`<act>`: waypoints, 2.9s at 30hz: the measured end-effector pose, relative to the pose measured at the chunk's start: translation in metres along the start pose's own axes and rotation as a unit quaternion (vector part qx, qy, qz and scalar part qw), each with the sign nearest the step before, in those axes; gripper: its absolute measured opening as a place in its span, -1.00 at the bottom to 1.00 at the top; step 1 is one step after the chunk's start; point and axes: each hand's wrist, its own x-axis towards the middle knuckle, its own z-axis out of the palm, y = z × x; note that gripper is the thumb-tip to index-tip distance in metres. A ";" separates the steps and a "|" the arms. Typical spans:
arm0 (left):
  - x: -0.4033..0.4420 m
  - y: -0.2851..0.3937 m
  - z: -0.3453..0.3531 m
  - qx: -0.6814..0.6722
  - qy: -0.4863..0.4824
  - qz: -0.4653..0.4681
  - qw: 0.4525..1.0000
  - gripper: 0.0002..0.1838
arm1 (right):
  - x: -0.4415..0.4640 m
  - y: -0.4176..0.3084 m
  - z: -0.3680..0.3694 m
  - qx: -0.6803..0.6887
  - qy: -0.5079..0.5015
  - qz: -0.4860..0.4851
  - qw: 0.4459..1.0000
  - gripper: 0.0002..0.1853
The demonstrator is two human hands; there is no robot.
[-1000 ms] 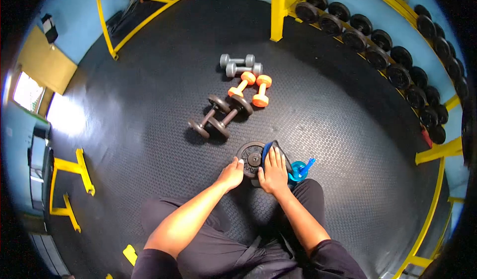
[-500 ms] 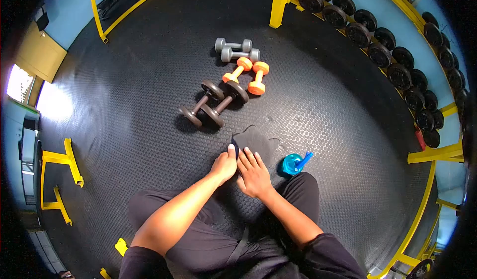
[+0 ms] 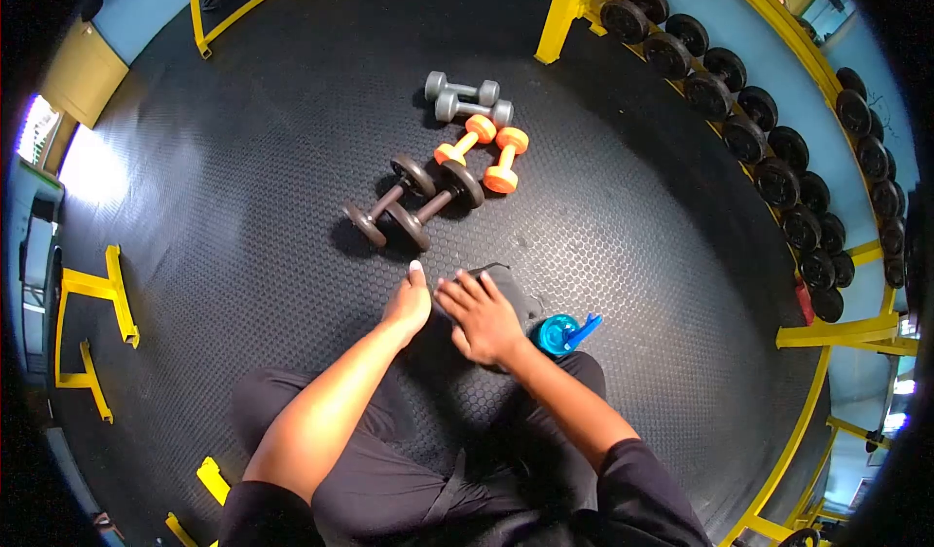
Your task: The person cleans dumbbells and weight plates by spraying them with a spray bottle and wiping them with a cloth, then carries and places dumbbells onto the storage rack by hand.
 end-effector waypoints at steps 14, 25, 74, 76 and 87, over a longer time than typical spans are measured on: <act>-0.016 0.007 0.013 0.083 -0.108 0.103 0.985 -0.54 | -0.085 0.000 0.093 0.502 0.205 0.489 0.683 -0.45; -0.022 0.037 -0.003 0.034 -0.074 0.112 0.990 -0.39 | 0.032 0.054 0.012 0.261 0.014 0.411 0.874 -0.35; 0.032 0.102 0.069 0.522 -0.236 0.418 0.705 0.16 | -0.083 -0.009 0.132 0.642 0.249 0.577 0.439 -0.72; 0.049 0.117 0.081 0.504 -0.238 0.460 0.691 0.06 | -0.078 -0.009 0.129 0.643 0.253 0.577 0.436 -0.75; 0.129 0.158 0.222 0.472 -0.202 0.526 0.678 -0.68 | -0.083 -0.004 0.128 0.596 0.194 0.623 0.468 -0.66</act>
